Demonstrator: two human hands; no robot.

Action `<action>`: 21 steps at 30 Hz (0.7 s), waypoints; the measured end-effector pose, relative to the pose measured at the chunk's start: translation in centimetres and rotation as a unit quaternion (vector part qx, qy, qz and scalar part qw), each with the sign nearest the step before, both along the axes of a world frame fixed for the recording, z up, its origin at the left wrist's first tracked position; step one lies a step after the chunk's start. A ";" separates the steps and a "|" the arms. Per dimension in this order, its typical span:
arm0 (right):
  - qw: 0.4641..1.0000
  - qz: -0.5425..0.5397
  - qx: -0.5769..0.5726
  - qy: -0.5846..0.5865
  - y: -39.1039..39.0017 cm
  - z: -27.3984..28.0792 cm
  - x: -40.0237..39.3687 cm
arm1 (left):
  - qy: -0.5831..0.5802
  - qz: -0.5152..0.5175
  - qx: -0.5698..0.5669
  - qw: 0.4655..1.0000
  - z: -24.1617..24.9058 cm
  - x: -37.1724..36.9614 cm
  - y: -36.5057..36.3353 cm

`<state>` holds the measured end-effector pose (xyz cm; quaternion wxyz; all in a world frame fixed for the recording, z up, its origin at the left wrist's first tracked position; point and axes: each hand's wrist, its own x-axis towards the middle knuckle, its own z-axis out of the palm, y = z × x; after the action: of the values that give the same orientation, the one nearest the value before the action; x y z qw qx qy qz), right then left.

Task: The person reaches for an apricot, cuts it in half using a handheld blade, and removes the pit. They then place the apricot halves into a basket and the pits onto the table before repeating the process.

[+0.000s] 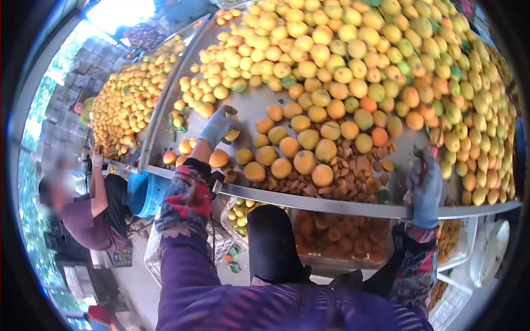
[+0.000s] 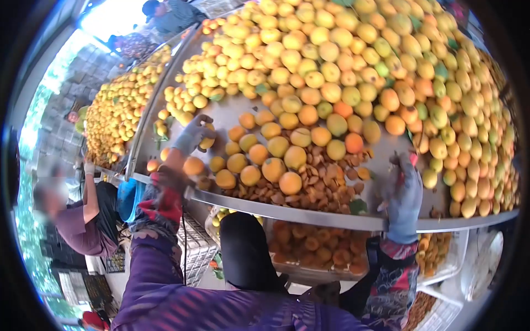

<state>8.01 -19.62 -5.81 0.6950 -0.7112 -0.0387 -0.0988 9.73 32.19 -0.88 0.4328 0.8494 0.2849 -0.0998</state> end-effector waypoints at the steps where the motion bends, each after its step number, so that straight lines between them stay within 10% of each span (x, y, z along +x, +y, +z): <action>1: 1.000 -0.009 -0.003 0.007 -0.2 0.2 0.3 | -0.064 -0.009 -0.090 0.994 0.4 0.0 -1.4; 6: 0.940 -0.006 0.246 0.235 1.2 3.7 0.1 | -0.174 -0.072 -0.340 0.921 2.2 0.0 -6.0; 10: 0.948 -0.014 0.234 0.216 1.6 3.8 0.1 | -0.170 -0.101 -0.395 0.897 3.0 0.1 -9.3; 14: 0.952 -0.003 0.230 0.201 1.6 3.9 -0.1 | -0.169 -0.146 -0.338 0.914 3.1 0.4 -10.9; 17: 0.953 -0.004 0.228 0.201 1.8 4.0 -0.2 | -0.282 -0.135 0.053 0.948 0.7 3.0 -8.3; 21: 0.953 0.002 0.230 0.200 1.6 3.9 -0.2 | -0.170 -0.115 -0.051 0.977 -2.4 4.0 -7.2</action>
<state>7.77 -18.03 -1.93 0.8334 -0.5372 0.1233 0.0402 13.72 24.95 -3.30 0.5031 0.8579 0.1024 -0.0173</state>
